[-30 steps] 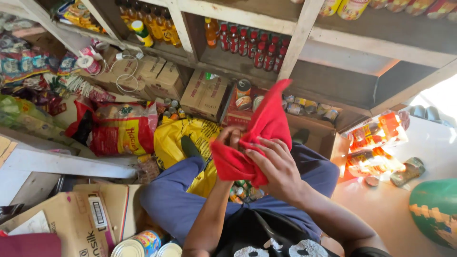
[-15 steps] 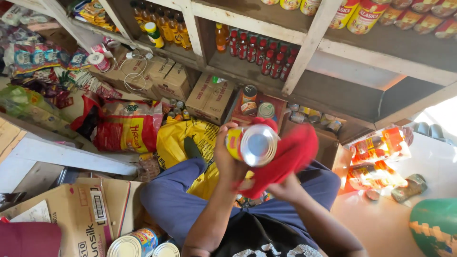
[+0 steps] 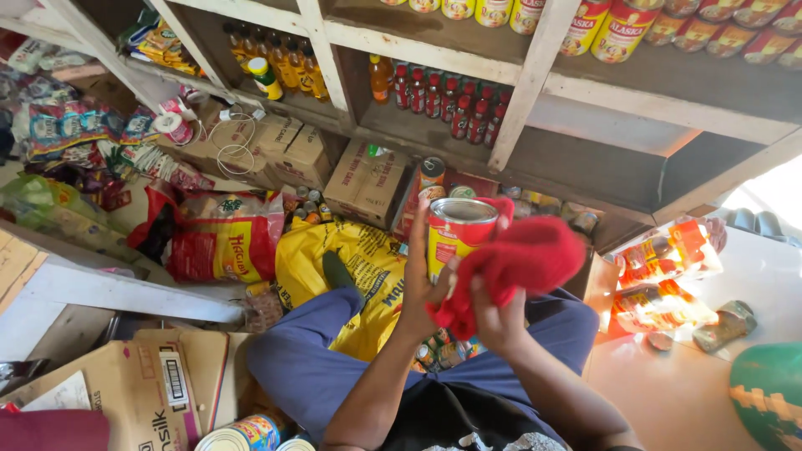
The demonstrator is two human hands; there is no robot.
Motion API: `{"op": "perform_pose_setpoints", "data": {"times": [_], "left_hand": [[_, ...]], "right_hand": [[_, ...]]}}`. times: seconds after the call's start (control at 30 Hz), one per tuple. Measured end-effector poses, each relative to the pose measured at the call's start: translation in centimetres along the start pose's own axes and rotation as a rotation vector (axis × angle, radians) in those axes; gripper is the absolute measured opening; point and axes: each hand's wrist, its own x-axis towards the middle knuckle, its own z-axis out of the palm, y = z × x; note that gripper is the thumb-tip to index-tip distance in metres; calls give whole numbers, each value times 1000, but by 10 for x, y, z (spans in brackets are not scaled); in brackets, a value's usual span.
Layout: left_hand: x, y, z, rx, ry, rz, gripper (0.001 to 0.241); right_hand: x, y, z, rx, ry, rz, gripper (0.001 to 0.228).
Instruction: Wiping dust off canned milk and restocking them on a grocery shelf.
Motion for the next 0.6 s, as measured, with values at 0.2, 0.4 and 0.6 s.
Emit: {"op": "perform_pose_setpoints", "data": {"times": [0.2,0.4,0.6], "left_hand": [[-13,-5,-5,-368,-193,11,113],[4,4,-14,-453,-107,-218,97],[38,-27,-50,-809,182,-388,64]], "right_hand": [[48,-52,-19,-448,-233,-352,72],[67,-65,-11,-274,-235,-283,62],[39,-1,-8,-294,-73,-153,62]]}}
